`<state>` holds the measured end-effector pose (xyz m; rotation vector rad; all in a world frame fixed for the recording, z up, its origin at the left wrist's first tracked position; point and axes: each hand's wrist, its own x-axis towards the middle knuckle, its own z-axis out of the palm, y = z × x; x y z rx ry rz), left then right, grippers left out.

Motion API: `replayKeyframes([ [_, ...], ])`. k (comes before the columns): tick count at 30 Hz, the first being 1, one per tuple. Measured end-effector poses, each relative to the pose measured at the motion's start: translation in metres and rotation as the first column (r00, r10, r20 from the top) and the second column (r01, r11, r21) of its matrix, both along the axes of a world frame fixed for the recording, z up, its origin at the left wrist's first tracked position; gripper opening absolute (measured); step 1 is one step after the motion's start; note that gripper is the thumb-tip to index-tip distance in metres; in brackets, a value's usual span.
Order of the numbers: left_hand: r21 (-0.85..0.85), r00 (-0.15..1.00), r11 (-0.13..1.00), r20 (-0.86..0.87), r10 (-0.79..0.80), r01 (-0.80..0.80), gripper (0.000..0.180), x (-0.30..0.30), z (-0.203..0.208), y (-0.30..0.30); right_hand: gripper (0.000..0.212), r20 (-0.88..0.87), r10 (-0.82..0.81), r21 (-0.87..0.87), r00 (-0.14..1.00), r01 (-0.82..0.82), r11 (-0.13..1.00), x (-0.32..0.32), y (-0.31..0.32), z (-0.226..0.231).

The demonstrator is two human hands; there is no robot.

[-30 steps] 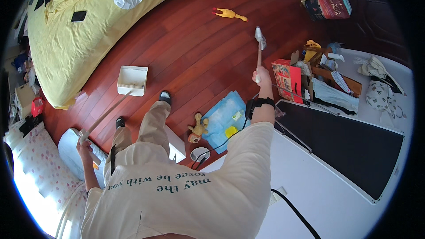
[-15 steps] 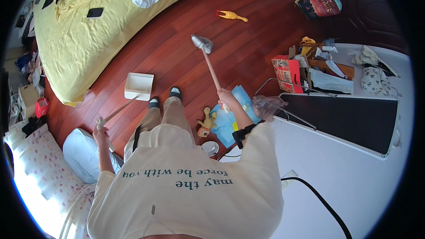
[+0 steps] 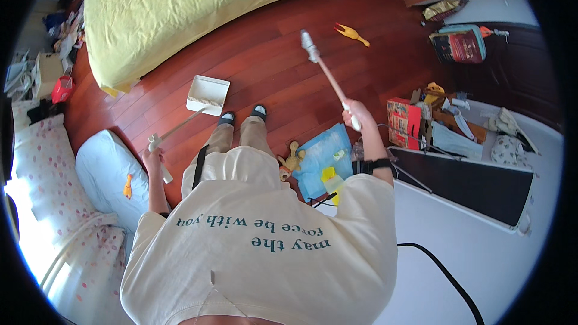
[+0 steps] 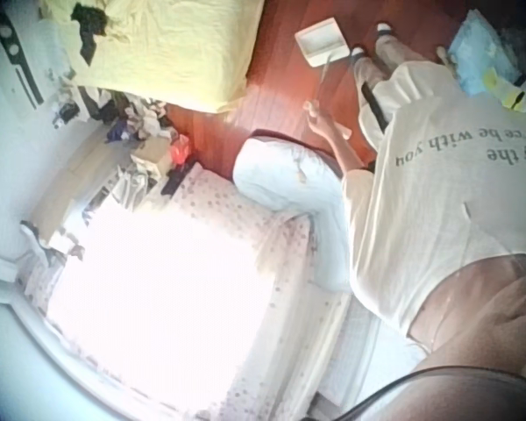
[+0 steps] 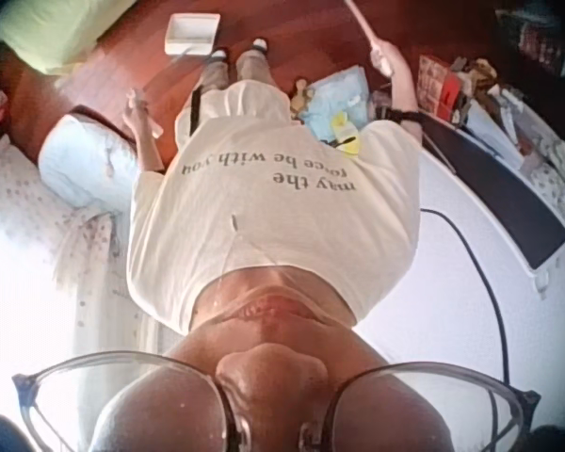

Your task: The person sweeps a cluttered bedroom floor using a broom and dustpan, gathering debris into the dustpan. They then pick up a plastic bag and wipe the floor with a tissue.

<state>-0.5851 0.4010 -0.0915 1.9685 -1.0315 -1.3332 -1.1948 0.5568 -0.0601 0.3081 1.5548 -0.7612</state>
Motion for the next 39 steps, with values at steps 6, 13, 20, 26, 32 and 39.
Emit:
replayKeyframes([
  [6,-0.017,0.998,0.999,0.039,0.050,-0.049,0.026,0.013,0.016,0.025,0.017,-0.156,0.114,-0.014,0.981,-0.118,0.993,-0.019,-0.073,-0.070],
  [13,0.021,0.993,0.999,0.110,0.038,-0.041,0.022,0.036,0.010,0.036,0.016,-0.136,0.243,0.049,0.960,-0.239,0.970,0.086,-0.053,-0.086],
  [20,0.055,0.988,0.998,0.154,-0.020,0.011,0.013,0.047,-0.012,0.026,0.022,0.020,0.348,0.039,0.937,-0.348,0.937,0.157,0.012,-0.025],
  [26,0.025,0.990,1.000,0.141,-0.008,0.005,0.023,0.051,-0.010,0.028,0.032,-0.022,0.237,0.016,0.971,-0.237,0.971,0.147,0.064,0.024],
  [32,0.020,0.996,1.000,0.093,-0.016,0.014,0.032,0.058,-0.015,0.029,0.026,-0.050,0.068,0.102,0.996,-0.062,0.993,0.125,0.080,-0.002],
  [39,0.016,0.996,1.000,0.084,-0.028,0.026,0.036,0.061,-0.017,0.035,0.020,0.216,-0.058,-0.008,0.975,0.061,0.998,0.189,0.050,-0.051],
])
